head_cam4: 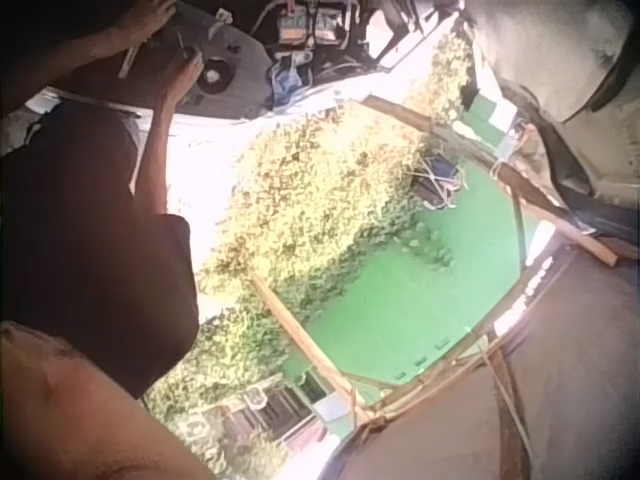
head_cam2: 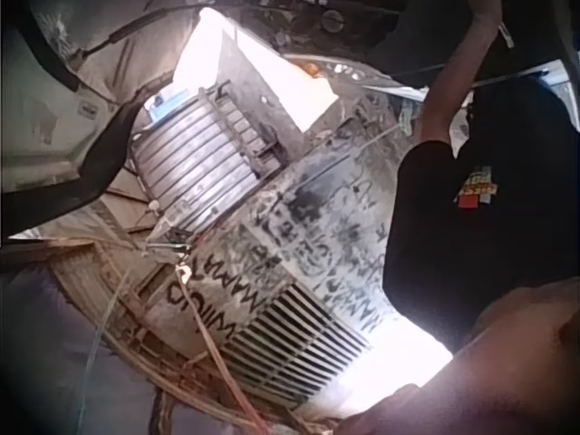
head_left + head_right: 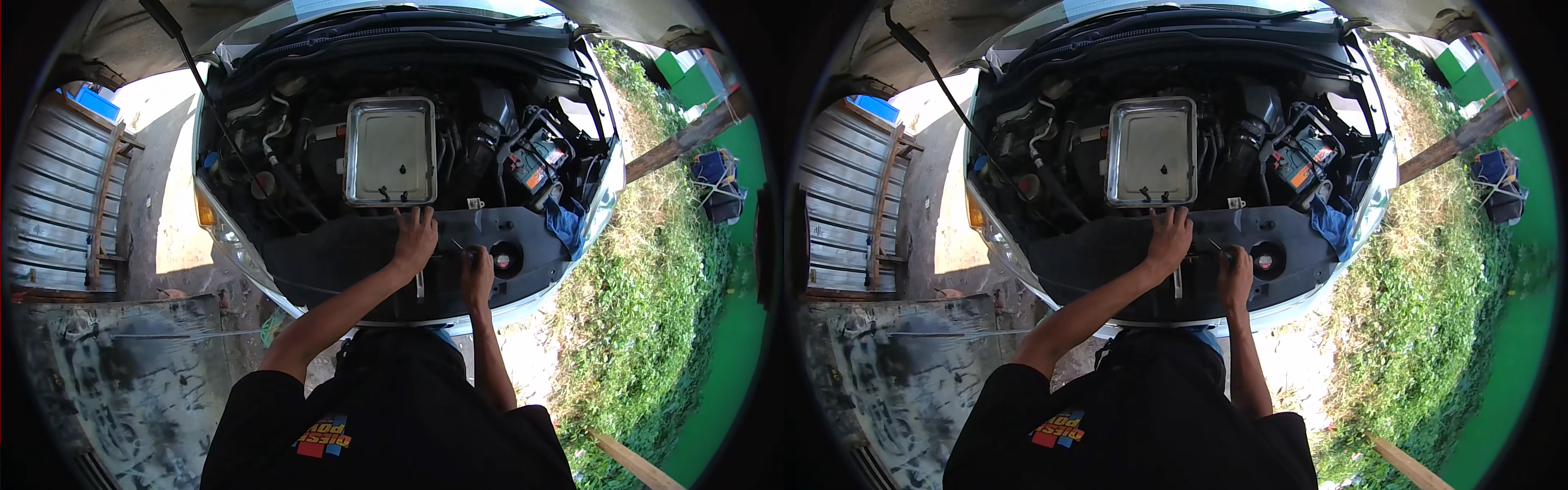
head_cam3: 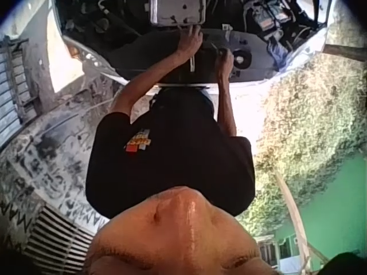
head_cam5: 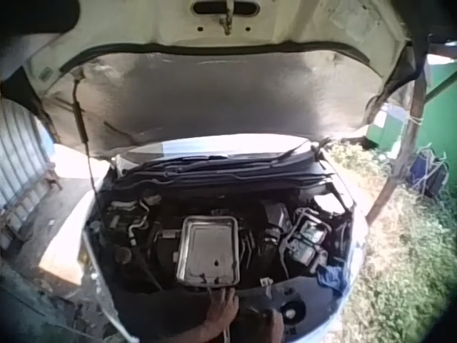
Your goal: Removing and re-installing a plastic fastener on the front panel of a car engine bay.
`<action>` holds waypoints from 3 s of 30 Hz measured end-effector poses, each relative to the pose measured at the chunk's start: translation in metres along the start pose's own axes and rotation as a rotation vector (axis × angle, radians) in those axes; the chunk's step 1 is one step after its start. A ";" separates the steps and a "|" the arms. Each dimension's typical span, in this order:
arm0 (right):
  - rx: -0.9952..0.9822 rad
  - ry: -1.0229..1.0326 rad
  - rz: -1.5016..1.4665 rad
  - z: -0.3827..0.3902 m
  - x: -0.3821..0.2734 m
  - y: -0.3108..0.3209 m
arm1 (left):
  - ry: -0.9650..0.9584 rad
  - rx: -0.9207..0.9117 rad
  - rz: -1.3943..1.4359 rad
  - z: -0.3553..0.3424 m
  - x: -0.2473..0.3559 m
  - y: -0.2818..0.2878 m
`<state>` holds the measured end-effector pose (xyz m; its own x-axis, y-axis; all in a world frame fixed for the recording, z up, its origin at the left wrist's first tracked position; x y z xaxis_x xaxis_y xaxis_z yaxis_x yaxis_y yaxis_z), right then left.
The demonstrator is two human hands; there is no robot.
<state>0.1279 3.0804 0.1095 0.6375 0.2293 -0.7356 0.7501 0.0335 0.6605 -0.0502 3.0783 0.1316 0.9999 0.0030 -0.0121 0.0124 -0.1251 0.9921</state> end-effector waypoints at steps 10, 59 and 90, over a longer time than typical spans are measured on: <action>0.068 -0.018 -0.137 0.006 0.034 0.012 | 0.166 -0.180 -0.001 -0.027 0.023 -0.001; 0.214 0.172 -0.036 0.002 0.038 0.009 | 0.091 -0.147 -0.354 -0.020 0.049 -0.019; 0.189 0.221 0.007 0.000 0.050 0.009 | 0.092 -0.075 0.247 -0.026 0.058 -0.035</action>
<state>0.1667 3.0925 0.0784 0.6042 0.4361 -0.6669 0.7786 -0.1455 0.6104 0.0077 3.1083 0.0992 0.9681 0.0723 0.2398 -0.2358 -0.0594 0.9700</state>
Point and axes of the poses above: each hand's wrist, its own z-axis away from the middle knuckle, its own y-axis out of the back of the hand, x = y × z, the point moved 2 cm from there along -z, towards the middle knuckle, and after that the axes turned 3 degrees about z, right-handed, at the moved point
